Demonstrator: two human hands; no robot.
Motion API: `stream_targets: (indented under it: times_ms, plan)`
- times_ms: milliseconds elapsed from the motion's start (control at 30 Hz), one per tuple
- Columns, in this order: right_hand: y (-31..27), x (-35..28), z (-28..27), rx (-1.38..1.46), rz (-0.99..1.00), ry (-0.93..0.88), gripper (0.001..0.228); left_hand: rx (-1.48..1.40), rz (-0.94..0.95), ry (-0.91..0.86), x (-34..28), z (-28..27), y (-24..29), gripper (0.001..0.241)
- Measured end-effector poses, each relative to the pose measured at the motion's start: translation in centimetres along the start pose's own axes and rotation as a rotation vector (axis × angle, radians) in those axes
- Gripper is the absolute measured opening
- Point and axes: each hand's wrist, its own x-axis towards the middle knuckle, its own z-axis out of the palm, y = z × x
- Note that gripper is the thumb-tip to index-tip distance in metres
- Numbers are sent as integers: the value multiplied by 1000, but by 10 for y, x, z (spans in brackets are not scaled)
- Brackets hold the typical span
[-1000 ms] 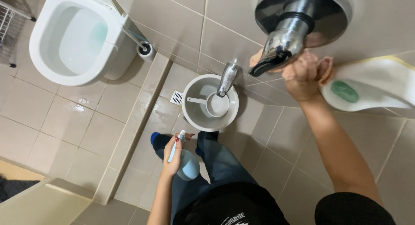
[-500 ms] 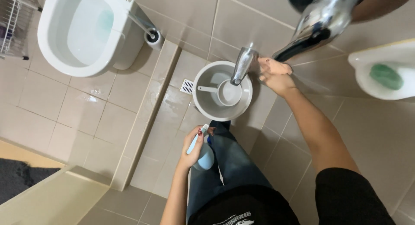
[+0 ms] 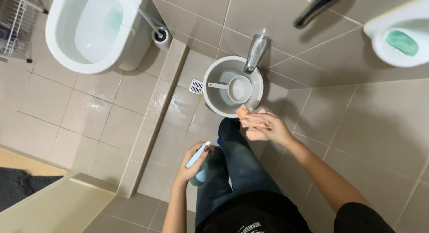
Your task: Cleaning bathroom walls and fixtures using a spray bottle and a cloth.
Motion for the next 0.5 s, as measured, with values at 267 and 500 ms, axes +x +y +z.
stream_targets:
  times_ms: [267, 500]
  plan:
    - [-128, -78, 15, 580, -281, -98, 24, 232, 352, -321, -33, 19, 62, 32]
    - [-183, -125, -8, 126, -559, 304, 25, 52, 187, -372, -63, 9, 39, 43]
